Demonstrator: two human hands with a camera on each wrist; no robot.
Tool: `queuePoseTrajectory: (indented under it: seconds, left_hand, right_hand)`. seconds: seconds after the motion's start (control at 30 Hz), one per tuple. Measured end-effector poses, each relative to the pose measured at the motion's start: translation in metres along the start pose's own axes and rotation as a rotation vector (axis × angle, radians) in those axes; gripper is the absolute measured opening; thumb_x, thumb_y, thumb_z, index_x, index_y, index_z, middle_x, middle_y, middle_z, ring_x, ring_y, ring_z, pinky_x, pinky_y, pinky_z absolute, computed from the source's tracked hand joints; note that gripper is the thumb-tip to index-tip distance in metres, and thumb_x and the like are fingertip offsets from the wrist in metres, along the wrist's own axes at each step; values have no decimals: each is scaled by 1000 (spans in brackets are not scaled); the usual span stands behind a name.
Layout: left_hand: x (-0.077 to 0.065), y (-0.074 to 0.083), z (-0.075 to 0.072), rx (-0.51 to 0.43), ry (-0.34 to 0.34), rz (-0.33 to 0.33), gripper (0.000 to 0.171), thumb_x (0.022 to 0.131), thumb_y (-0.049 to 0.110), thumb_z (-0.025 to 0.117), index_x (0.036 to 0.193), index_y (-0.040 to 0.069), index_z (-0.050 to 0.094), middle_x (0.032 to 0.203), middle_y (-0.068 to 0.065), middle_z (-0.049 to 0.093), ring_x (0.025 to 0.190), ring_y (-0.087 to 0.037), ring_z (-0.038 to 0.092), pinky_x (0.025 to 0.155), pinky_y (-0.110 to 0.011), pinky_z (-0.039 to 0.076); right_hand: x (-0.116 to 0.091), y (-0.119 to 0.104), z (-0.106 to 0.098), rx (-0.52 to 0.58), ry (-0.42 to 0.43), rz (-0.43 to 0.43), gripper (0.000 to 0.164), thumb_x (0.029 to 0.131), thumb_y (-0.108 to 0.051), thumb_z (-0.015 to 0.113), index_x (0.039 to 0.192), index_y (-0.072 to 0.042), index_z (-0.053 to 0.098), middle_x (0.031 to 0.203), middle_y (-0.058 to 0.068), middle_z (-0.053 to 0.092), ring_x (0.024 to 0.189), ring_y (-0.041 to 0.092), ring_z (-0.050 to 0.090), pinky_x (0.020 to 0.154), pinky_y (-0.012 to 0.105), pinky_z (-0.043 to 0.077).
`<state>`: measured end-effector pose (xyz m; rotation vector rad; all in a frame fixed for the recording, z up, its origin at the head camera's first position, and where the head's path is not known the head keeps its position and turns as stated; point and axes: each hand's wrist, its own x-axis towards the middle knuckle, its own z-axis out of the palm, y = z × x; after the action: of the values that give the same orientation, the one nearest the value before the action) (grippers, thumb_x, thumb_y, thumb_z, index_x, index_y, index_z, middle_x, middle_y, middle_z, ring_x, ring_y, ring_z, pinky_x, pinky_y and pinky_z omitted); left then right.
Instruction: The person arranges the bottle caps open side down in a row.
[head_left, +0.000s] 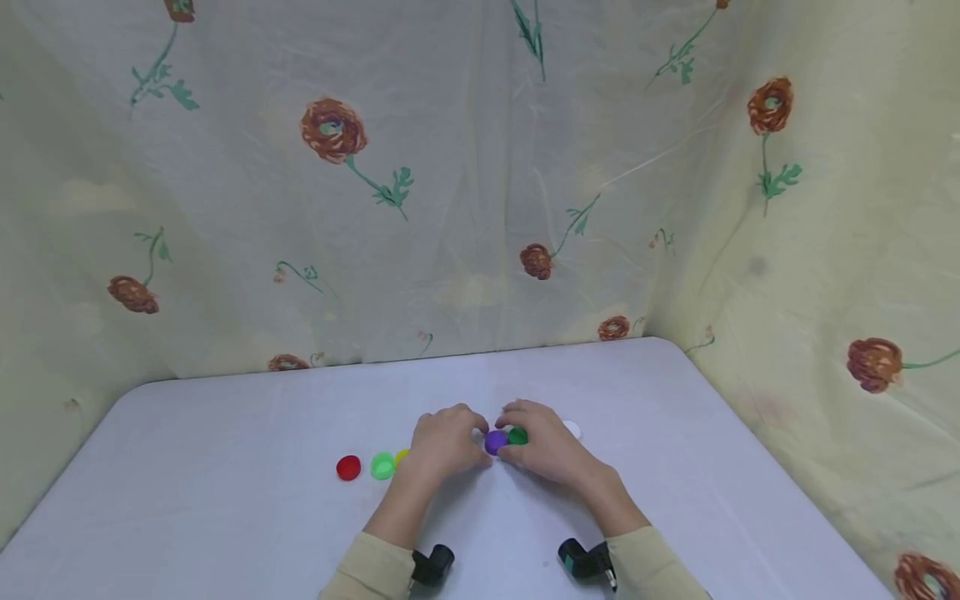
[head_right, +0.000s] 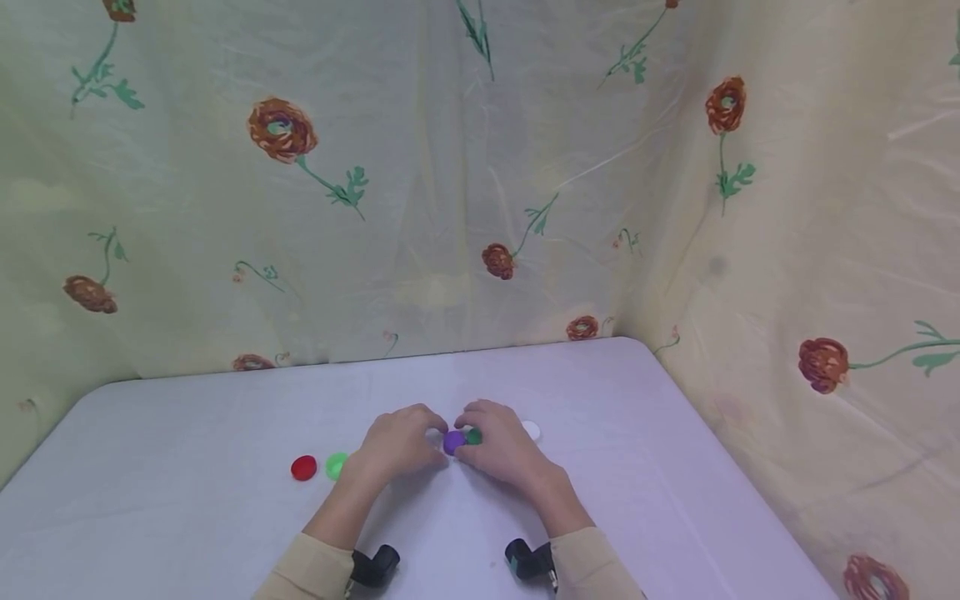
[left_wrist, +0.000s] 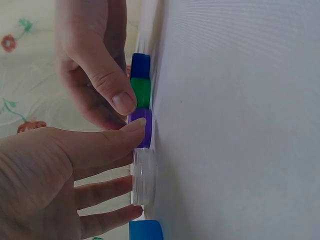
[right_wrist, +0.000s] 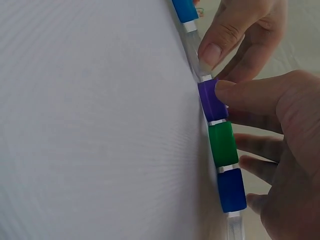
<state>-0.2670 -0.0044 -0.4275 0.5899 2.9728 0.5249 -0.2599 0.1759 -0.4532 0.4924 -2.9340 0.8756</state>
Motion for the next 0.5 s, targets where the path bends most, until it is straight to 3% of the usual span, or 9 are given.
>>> queuePoseTrajectory:
  seconds: [0.5]
  left_hand:
    - [-7, -8, -5, -27, 9, -4, 42, 77, 32, 85, 115, 17, 74, 125, -8, 69, 120, -31, 62, 100, -57, 45]
  right_hand:
    - [2, -11, 2, 5, -30, 7, 38, 85, -23, 77, 120, -13, 69, 143, 10, 58, 144, 33, 40, 118, 57, 30]
